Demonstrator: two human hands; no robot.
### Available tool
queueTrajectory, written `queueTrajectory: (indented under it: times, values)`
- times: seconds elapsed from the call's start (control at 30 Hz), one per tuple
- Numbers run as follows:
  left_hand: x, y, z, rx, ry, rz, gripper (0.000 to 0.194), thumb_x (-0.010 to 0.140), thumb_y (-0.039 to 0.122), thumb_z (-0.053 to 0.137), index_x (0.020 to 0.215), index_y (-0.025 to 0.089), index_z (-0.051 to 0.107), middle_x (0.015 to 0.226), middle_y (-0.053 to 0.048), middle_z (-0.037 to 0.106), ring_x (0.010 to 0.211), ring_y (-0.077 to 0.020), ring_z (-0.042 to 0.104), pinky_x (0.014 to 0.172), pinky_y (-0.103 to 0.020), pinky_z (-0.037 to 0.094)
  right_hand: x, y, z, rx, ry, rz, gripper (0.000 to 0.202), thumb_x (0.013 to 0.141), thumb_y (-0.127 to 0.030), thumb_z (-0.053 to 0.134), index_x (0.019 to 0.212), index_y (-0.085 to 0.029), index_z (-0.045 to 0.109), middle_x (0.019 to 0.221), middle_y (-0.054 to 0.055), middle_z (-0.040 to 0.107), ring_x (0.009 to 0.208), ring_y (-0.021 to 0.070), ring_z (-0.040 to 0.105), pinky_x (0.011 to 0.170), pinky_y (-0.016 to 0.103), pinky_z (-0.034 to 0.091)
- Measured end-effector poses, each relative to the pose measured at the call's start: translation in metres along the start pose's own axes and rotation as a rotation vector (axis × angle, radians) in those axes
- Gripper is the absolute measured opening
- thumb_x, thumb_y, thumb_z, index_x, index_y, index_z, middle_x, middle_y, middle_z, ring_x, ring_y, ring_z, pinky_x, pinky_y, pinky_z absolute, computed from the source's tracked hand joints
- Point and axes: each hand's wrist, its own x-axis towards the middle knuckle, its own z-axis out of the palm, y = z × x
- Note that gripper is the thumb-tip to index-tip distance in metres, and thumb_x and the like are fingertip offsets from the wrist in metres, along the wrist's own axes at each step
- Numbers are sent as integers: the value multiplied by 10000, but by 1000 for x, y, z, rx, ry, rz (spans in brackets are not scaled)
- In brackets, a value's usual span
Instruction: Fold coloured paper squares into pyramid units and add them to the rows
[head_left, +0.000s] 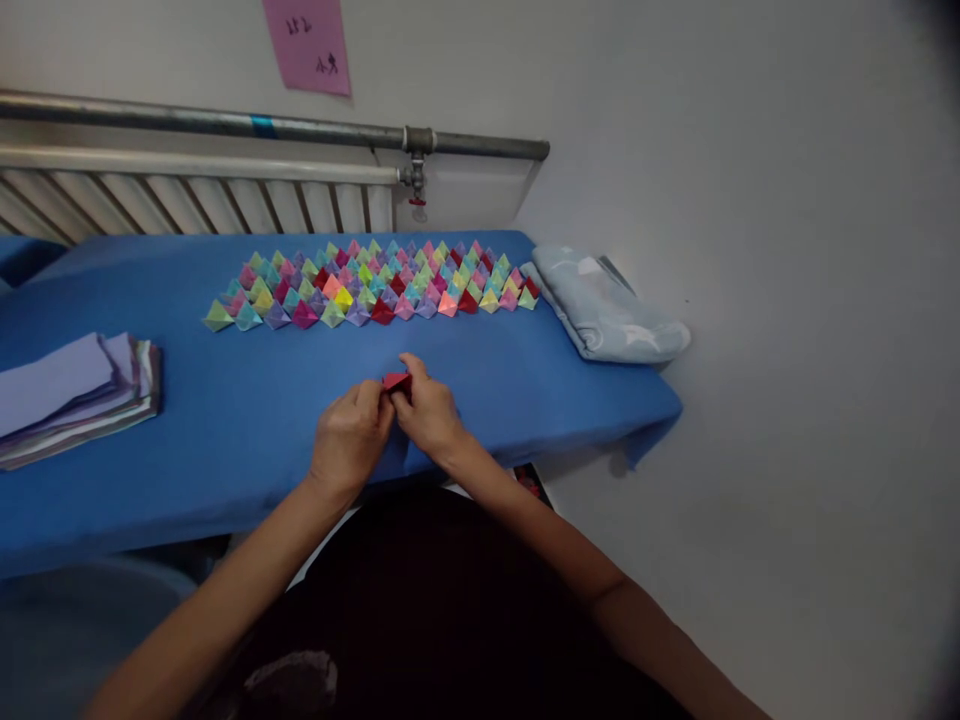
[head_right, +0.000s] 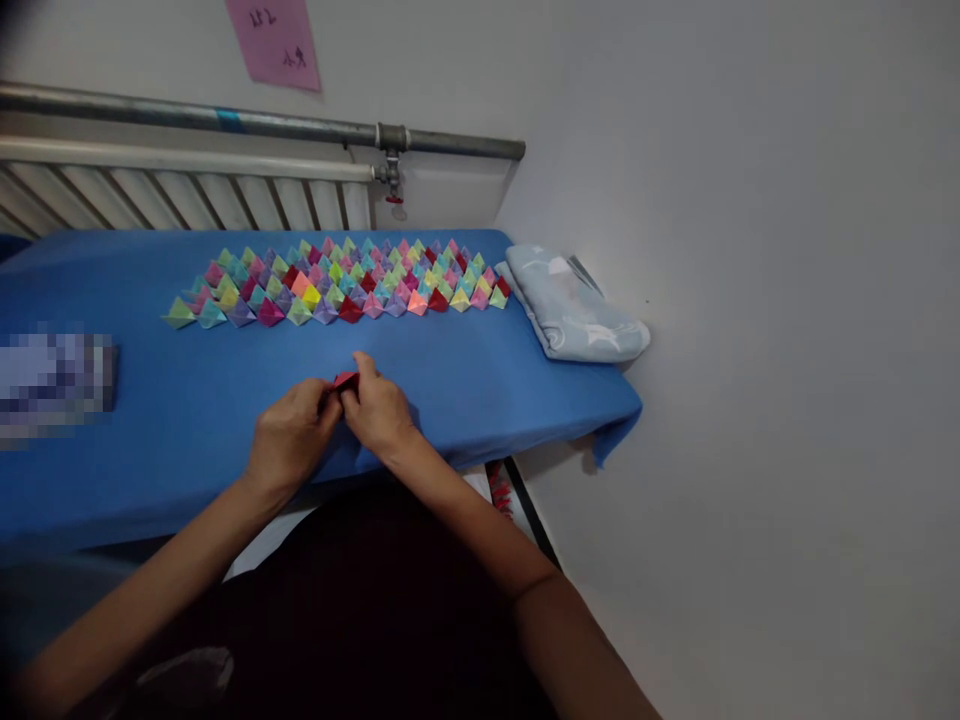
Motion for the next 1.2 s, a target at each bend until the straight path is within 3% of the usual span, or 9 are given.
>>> queueTrajectory:
  times: [0.4,0.53,0.67,0.77,0.9,1.03,1.2]
  values:
    - [-1,0,0,-375,33,-208,186,883,277,515,1023,212,617,853,-52,757,719,-210,714,667,-310,516,-9,0,-4,91,59,-57,454,881,-187,525,1334,-214,534,1048,62,720,910,205,690,865,333,535]
    - [-1,3,0,-584,44,-332,159,864,294,537,993,230,603,788,-9,755,671,-187,713,639,-297,528,-11,5,-2,63,126,-119,511,877,-178,525,1385,-213,491,1195,95,679,1038,225,665,936,366,527]
    - [-3,4,3,-644,46,-391,163,849,321,568,975,222,594,810,-23,761,695,-194,724,669,-316,552,-15,7,-4,-9,174,-212,481,890,-210,537,1370,-177,516,1272,146,622,1052,239,649,897,364,550]
    - [-5,4,3,-646,64,-378,144,857,318,564,963,224,591,842,-32,764,720,-196,728,683,-321,564,-18,8,-6,-45,184,-240,341,916,-227,526,1247,-200,606,1183,120,653,951,207,665,857,329,553]
    - [-7,7,1,-614,115,-304,138,867,301,549,970,220,593,878,-33,760,732,-186,727,686,-313,569,-20,7,-9,-15,157,-273,287,950,-212,461,1162,-210,654,1049,98,694,971,208,663,904,325,532]
    - [-7,10,-3,-608,187,-209,148,885,291,531,987,215,605,896,-22,749,739,-160,718,698,-290,571,-21,4,-8,167,185,-300,323,943,-172,408,1145,-225,654,1075,79,701,1004,191,660,938,332,520]
    - [-6,13,-11,-730,205,-170,163,880,252,525,980,219,649,874,2,744,757,-140,709,730,-269,570,-25,1,-6,429,215,-192,272,959,-217,411,1079,-260,651,1030,38,696,994,173,661,876,317,539]
